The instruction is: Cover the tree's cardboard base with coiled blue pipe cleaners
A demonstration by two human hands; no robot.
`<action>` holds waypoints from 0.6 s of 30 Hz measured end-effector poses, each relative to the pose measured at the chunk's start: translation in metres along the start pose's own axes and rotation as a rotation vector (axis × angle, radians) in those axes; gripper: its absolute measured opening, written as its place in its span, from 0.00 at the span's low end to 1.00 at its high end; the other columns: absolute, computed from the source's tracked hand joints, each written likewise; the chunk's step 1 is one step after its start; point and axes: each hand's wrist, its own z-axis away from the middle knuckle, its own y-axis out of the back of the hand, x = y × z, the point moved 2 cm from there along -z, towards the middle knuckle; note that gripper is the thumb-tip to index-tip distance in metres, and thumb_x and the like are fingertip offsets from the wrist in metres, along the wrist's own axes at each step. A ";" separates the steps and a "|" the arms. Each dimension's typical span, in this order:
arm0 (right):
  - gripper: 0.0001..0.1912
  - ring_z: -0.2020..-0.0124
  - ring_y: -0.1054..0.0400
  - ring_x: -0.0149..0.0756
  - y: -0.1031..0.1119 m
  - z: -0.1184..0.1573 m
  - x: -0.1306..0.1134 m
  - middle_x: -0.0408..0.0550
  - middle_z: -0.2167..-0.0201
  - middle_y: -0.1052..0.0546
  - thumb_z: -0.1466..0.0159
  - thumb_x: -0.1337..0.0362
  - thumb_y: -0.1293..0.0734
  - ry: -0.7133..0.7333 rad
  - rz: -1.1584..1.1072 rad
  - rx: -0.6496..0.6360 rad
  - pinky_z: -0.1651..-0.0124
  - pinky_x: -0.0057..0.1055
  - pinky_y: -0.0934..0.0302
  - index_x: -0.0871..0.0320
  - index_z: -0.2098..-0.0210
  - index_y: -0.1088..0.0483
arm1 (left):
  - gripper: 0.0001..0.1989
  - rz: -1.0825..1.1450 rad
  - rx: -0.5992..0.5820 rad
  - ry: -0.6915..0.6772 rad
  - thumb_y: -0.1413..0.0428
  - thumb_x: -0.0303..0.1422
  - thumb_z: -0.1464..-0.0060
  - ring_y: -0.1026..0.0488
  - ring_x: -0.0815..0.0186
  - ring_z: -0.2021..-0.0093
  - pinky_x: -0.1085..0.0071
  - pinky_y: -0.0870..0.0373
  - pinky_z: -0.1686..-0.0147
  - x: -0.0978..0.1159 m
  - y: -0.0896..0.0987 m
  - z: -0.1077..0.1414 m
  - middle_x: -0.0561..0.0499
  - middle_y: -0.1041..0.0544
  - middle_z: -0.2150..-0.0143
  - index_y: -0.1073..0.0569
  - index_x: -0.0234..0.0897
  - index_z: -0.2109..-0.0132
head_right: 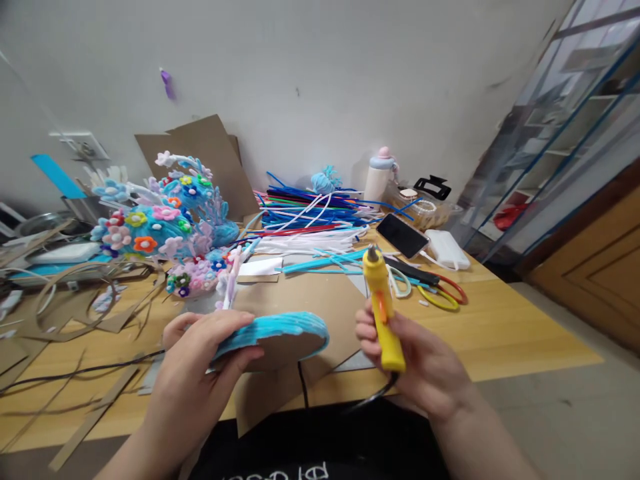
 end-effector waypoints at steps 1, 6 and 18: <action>0.12 0.72 0.31 0.28 -0.012 0.008 0.004 0.44 0.71 0.27 0.48 0.61 0.24 -0.049 -0.113 -0.095 0.71 0.20 0.32 0.56 0.65 0.23 | 0.12 0.003 -0.005 0.003 0.44 0.25 0.39 0.22 0.61 0.56 0.60 0.44 0.52 0.001 -0.001 -0.001 0.52 0.20 0.57 0.30 0.41 0.50; 0.14 0.57 0.25 0.37 -0.047 0.026 0.019 0.50 0.54 0.21 0.39 0.63 0.30 0.172 -0.089 -0.154 0.55 0.28 0.28 0.53 0.54 0.22 | 0.12 0.062 -0.016 0.043 0.43 0.28 0.40 0.24 0.60 0.54 0.59 0.45 0.49 0.011 -0.008 -0.004 0.49 0.21 0.54 0.31 0.39 0.50; 0.09 0.77 0.30 0.28 -0.041 0.042 0.035 0.45 0.63 0.22 0.36 0.54 0.31 0.205 0.178 -0.232 0.73 0.25 0.34 0.48 0.59 0.23 | 0.11 0.154 0.130 0.114 0.44 0.24 0.44 0.23 0.62 0.56 0.58 0.43 0.51 0.024 -0.016 -0.005 0.49 0.20 0.58 0.29 0.39 0.54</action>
